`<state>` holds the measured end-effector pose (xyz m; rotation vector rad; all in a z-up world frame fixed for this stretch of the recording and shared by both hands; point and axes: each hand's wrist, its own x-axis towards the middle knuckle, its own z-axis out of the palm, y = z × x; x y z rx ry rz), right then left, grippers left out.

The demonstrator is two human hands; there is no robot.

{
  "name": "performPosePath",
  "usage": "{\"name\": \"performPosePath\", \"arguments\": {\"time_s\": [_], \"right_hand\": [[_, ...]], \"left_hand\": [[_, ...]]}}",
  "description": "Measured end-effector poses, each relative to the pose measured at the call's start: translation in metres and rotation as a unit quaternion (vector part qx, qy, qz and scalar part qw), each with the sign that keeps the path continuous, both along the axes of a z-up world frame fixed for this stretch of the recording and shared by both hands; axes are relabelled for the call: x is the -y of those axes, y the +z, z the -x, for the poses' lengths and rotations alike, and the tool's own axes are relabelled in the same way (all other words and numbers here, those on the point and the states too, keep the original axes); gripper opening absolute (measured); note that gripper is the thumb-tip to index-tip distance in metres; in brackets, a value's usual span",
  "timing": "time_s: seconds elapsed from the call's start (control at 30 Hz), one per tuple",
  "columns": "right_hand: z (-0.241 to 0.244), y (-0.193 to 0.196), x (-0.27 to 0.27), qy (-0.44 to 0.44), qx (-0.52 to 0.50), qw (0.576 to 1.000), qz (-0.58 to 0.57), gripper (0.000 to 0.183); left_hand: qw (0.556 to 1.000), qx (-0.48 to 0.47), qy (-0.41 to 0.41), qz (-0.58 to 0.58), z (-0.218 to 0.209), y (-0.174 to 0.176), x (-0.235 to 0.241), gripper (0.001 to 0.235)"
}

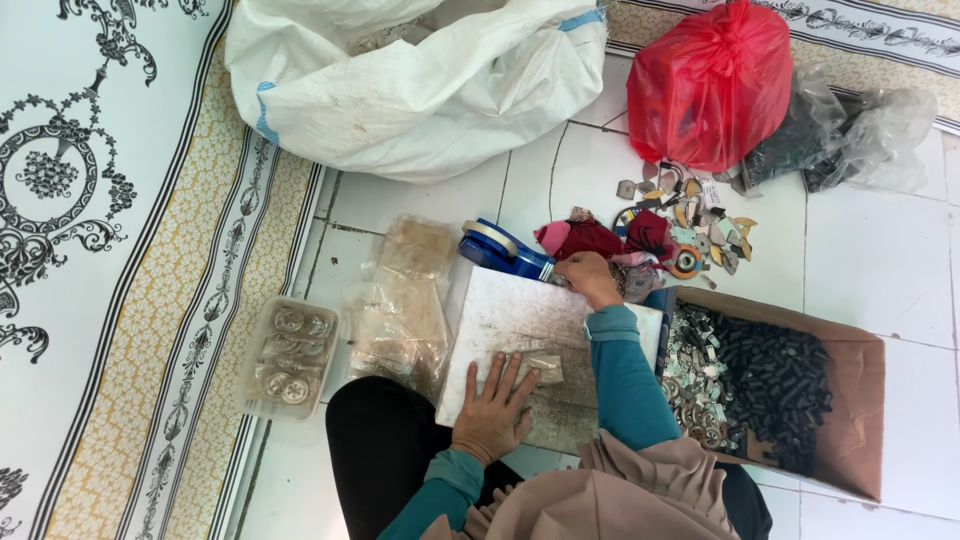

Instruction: Packaging small metal items into individual plastic bags on the floor of a fabrication facility.

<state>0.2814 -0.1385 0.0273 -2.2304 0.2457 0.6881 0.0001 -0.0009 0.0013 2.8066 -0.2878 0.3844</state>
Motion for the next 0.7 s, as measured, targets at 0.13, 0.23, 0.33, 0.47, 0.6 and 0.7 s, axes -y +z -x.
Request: {"name": "performPosePath", "arguments": {"time_s": [0.13,0.23,0.33,0.47,0.6,0.7], "right_hand": [[-0.002,-0.003,0.002,-0.010,-0.010,1.000,-0.018,0.027],[-0.007,-0.015,0.004,0.015,-0.011,1.000,0.008,0.030],[-0.013,-0.030,0.006,0.040,0.005,0.998,0.037,0.031],[-0.018,-0.043,0.009,0.066,0.013,0.996,0.051,0.034],[-0.024,-0.052,0.008,0.095,0.015,0.992,0.085,0.033],[-0.040,-0.114,0.018,0.159,0.086,0.958,0.222,0.038]], "left_hand": [[1.000,0.001,-0.002,-0.008,0.000,-0.001,0.000,0.079],[1.000,0.001,0.000,-0.007,0.001,-0.001,0.001,0.079],[1.000,-0.002,0.000,-0.016,0.000,-0.001,0.000,0.080],[1.000,-0.006,-0.002,-0.010,0.000,-0.001,0.000,0.079],[1.000,-0.007,-0.004,-0.010,0.000,-0.004,0.000,0.081],[1.000,-0.008,-0.003,0.005,0.000,-0.001,0.000,0.078]]}}
